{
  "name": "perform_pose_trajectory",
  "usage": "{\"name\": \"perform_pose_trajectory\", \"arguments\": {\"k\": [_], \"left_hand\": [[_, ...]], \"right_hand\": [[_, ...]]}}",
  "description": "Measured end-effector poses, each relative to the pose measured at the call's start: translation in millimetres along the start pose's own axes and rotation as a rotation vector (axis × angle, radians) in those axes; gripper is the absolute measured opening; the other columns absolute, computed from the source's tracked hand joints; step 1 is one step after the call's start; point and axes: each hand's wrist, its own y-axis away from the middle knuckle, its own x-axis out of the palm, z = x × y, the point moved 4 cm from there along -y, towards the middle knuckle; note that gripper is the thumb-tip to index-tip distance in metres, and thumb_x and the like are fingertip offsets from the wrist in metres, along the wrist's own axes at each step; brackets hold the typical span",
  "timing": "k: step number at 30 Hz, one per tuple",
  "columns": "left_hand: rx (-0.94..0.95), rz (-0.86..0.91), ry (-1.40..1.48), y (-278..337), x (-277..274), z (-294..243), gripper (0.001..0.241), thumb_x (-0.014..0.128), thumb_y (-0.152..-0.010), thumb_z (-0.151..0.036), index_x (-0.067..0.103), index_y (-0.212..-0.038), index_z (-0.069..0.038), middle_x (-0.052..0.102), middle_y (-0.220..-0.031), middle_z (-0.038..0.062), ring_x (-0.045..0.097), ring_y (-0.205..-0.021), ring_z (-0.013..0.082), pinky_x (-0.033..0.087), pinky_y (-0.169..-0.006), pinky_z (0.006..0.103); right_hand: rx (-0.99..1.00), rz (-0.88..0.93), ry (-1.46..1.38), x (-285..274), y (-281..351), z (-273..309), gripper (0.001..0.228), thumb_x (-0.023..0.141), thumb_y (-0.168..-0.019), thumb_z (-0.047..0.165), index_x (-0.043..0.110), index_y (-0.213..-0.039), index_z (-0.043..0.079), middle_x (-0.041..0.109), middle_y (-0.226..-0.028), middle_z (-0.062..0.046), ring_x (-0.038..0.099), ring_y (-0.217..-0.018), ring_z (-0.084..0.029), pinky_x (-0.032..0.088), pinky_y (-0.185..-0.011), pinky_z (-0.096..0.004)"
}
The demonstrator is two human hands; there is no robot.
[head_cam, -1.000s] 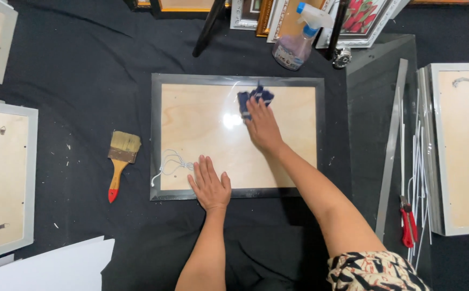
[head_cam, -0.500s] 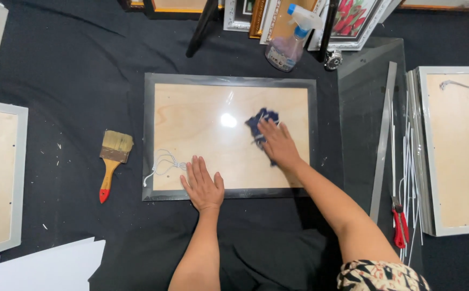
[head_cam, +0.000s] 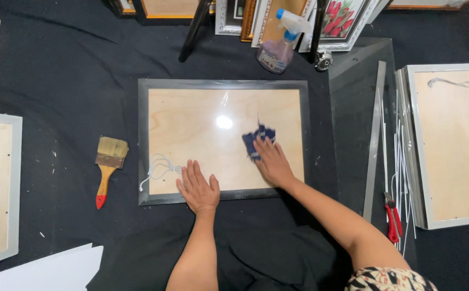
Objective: The person wipes the surface of a framed glass panel with a blue cloth, sprays cleaner, and continues wiping the glass and frame edges. They rotate the frame to clean different sides and finish by wiping the frame edges.
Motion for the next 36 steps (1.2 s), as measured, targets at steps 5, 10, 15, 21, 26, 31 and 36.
{"name": "perform_pose_trajectory", "arguments": {"k": [5,10,15,21,26,31,36], "left_hand": [[0.000,0.015,0.016,-1.0,-2.7,-1.3,0.066,0.047,-0.092,-0.047,0.051,-0.149,-0.014,0.046,-0.159,0.004,0.041,-0.147,0.0246,0.022,-0.121,0.0522],[-0.013,0.040,0.010,-0.1,-2.6,-1.4,0.066,0.047,-0.092,-0.048,0.050,-0.149,-0.014,0.046,-0.159,0.004,0.042,-0.146,0.0243,0.023,-0.120,0.0517],[-0.017,0.057,0.021,-5.4,-8.6,-4.0,0.064,0.046,-0.092,-0.047,0.051,-0.148,-0.015,0.047,-0.157,0.003,0.042,-0.146,0.0238,0.023,-0.120,0.0509],[-0.009,0.056,0.017,-6.6,-8.9,-2.8,0.065,0.048,-0.092,-0.046,0.052,-0.148,-0.015,0.049,-0.156,0.004,0.043,-0.145,0.0244,0.023,-0.120,0.0517],[-0.002,0.057,0.015,-2.7,-10.1,-3.2,0.064,0.047,-0.093,-0.045,0.051,-0.148,-0.014,0.049,-0.156,0.004,0.043,-0.145,0.0249,0.023,-0.120,0.0521],[-0.014,0.058,0.020,-3.2,-7.1,-2.5,0.064,0.050,-0.091,-0.044,0.052,-0.148,-0.014,0.050,-0.156,0.004,0.043,-0.145,0.0255,0.024,-0.120,0.0525],[-0.013,0.078,0.014,-3.6,-5.8,-1.8,0.064,0.048,-0.092,-0.044,0.052,-0.148,-0.014,0.050,-0.156,0.004,0.042,-0.146,0.0253,0.023,-0.120,0.0530]], "right_hand": [[-0.210,-0.065,0.152,5.1,68.6,-11.0,0.060,0.031,-0.108,0.048,0.027,-0.165,0.029,0.022,-0.171,0.005,0.019,-0.156,-0.023,0.011,-0.125,-0.048],[0.021,-0.250,0.224,-10.8,-31.7,-68.6,0.058,0.037,-0.110,0.042,0.034,-0.164,0.020,0.034,-0.168,-0.003,0.029,-0.154,-0.026,0.015,-0.124,-0.050],[0.390,-0.426,0.145,-18.3,-150.4,-126.2,0.058,0.036,-0.115,0.043,0.032,-0.164,0.012,0.030,-0.168,-0.010,0.032,-0.152,-0.034,0.025,-0.122,-0.054],[0.191,-0.265,0.038,-10.6,-101.5,-95.8,0.062,0.042,-0.110,0.038,0.030,-0.165,0.012,0.027,-0.170,-0.012,0.027,-0.154,-0.038,0.023,-0.124,-0.053],[0.006,-0.074,0.028,-11.2,77.9,-42.4,0.061,0.041,-0.107,0.040,0.033,-0.163,0.017,0.030,-0.168,-0.007,0.029,-0.153,-0.033,0.020,-0.124,-0.049],[-0.032,-0.207,0.258,-10.7,61.3,-71.4,0.061,0.041,-0.107,0.042,0.035,-0.163,0.018,0.034,-0.167,-0.005,0.032,-0.152,-0.029,0.020,-0.125,-0.047],[0.293,-0.426,0.184,-25.8,-75.1,-141.9,0.055,0.045,-0.111,0.034,0.042,-0.159,0.008,0.037,-0.165,-0.014,0.033,-0.151,-0.037,0.022,-0.122,-0.054]]}}
